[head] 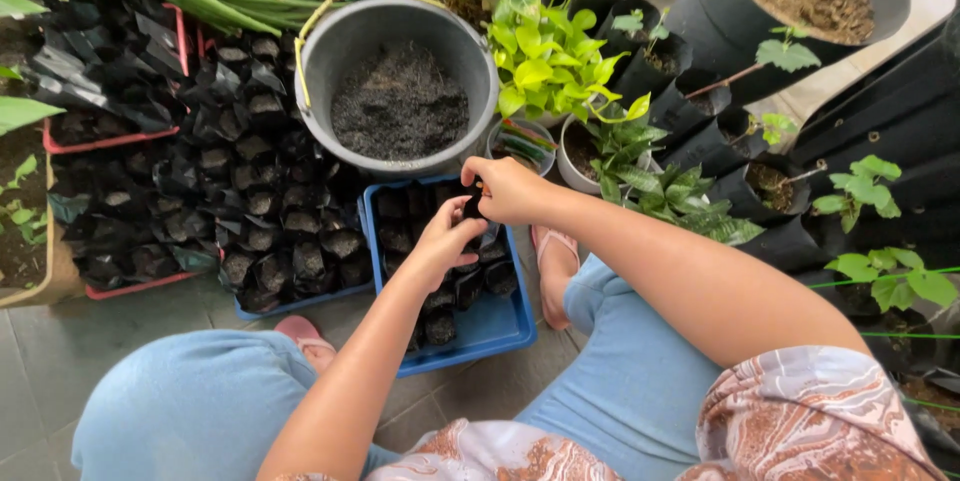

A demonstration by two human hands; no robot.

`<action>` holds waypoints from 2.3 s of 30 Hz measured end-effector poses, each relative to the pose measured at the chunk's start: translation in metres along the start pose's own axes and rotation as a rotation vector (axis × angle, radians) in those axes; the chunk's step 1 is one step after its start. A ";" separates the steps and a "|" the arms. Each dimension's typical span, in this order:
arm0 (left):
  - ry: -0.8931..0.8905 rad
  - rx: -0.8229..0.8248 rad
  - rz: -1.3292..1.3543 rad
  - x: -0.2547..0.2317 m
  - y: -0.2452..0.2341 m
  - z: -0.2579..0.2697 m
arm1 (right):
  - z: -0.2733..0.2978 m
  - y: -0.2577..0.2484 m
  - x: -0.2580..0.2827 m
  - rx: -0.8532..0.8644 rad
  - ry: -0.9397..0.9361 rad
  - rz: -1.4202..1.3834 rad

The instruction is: Filling small black polybags with soil using a spoon in preparation for planting seedlings.

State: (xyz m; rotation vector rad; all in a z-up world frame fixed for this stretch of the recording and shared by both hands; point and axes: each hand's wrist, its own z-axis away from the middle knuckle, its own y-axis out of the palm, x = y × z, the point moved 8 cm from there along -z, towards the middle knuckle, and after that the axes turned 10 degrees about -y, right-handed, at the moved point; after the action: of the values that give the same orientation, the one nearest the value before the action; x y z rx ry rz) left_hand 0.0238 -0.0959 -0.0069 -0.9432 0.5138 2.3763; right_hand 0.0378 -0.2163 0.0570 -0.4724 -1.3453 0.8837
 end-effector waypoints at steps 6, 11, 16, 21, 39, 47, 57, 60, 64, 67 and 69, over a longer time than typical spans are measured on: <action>0.037 -0.136 -0.549 0.005 -0.004 0.010 | 0.006 0.015 -0.002 0.125 -0.028 0.015; 0.054 -0.143 -0.730 -0.007 0.016 0.066 | 0.014 0.034 -0.014 0.251 -0.015 0.066; 0.068 -0.112 -0.761 0.029 0.029 0.070 | 0.017 0.025 -0.005 0.330 -0.027 0.161; -0.015 -0.091 -0.783 0.171 0.021 -0.032 | 0.022 0.018 0.000 0.341 -0.048 0.193; 0.266 -0.134 -1.463 0.204 0.015 -0.043 | 0.030 0.015 0.010 0.477 -0.030 0.249; 0.364 -0.242 -1.608 0.205 0.011 -0.057 | 0.024 0.011 0.013 0.457 -0.044 0.268; 0.120 -0.387 -0.959 0.145 -0.019 -0.035 | 0.021 -0.016 0.012 0.326 -0.001 0.309; 0.093 -0.430 -0.479 0.121 -0.051 -0.047 | 0.023 -0.027 0.014 0.279 0.006 0.296; 0.181 -0.556 -0.399 0.088 -0.092 -0.063 | 0.017 -0.023 0.010 0.265 0.018 0.272; 0.408 -0.691 -0.306 0.066 -0.123 -0.083 | 0.008 -0.014 0.003 0.258 0.024 0.278; 0.355 -0.585 -0.096 0.056 -0.138 -0.090 | 0.003 -0.003 -0.003 0.292 0.015 0.276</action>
State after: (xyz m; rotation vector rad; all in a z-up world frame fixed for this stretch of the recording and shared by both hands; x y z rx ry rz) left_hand 0.1182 -0.0151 -0.1293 -1.6190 -0.1249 2.3140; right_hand 0.0359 -0.2213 0.0575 -0.4408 -1.1285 1.2800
